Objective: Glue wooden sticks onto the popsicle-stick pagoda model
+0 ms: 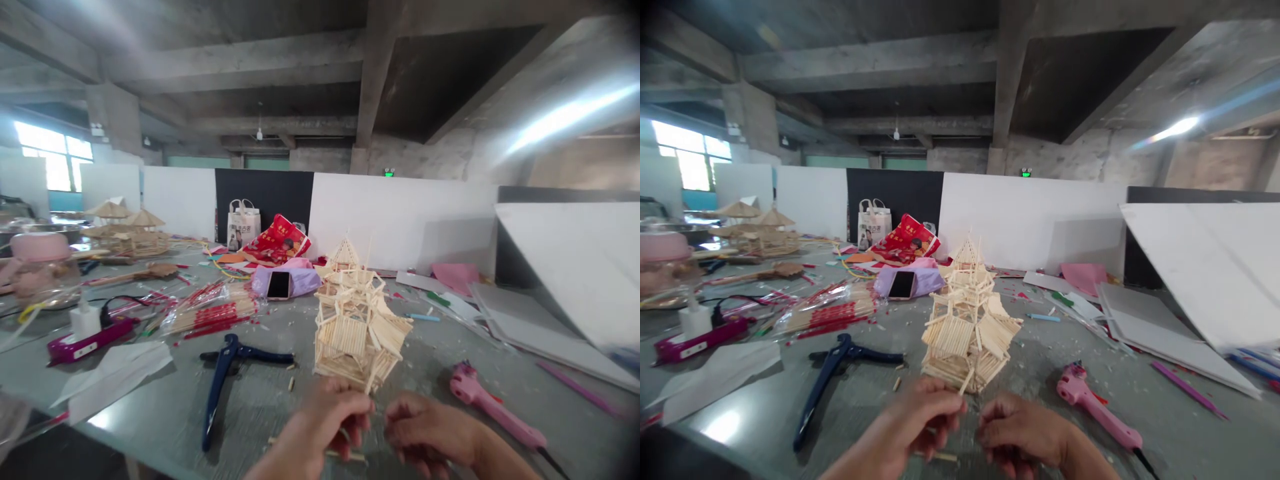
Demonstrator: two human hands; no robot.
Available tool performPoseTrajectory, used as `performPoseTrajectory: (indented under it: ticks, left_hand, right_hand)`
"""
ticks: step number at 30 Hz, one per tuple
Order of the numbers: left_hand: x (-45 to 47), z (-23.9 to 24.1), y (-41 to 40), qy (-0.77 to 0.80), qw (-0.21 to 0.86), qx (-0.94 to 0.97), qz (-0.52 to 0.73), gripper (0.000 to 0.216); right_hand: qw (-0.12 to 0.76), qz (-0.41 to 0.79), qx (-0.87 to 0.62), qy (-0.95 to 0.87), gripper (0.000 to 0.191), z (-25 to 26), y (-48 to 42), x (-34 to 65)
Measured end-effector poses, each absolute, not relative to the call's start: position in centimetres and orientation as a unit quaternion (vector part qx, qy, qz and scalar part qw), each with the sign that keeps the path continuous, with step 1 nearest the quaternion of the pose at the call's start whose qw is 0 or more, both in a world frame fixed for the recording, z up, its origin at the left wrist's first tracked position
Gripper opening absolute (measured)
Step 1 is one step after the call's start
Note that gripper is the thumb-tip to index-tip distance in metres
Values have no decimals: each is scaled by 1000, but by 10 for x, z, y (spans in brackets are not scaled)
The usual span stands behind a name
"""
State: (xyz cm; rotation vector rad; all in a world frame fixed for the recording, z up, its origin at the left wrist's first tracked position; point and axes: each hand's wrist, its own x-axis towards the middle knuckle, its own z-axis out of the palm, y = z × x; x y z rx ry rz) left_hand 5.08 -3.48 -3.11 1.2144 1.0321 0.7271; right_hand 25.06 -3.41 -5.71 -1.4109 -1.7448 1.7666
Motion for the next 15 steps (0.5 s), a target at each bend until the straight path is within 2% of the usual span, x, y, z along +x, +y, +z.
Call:
performPoseTrajectory:
  ticks: [2, 6, 10, 12, 13, 14, 15]
  left_hand:
    - [24, -29, -35, 512, 541, 596, 301, 16]
    - [-31, -29, -13, 612, 248, 681, 317, 15]
    - [-46, -30, -10, 643, 108, 702, 287, 19]
    - [-37, -29, -29, 624, 119, 705, 315, 23]
    - [-30, -30, -42, 578, 212, 694, 374, 21]
    - [-23, -31, -56, 509, 386, 632, 438, 19]
    - [-17, -33, -68, 466, 514, 538, 478, 18]
  right_hand:
    - [141, 621, -478, -605, 24, -58, -34, 252]
    - [141, 628, -473, -601, 26, -59, -33, 253]
    - [140, 629, -478, -597, 27, -58, -35, 254]
    - [138, 630, -479, -596, 30, -60, -36, 254]
    - [137, 627, -486, -593, 30, -61, -36, 255]
    - [134, 622, -497, -590, 31, -63, -36, 255]
    - [129, 616, -509, -587, 32, -64, -36, 255]
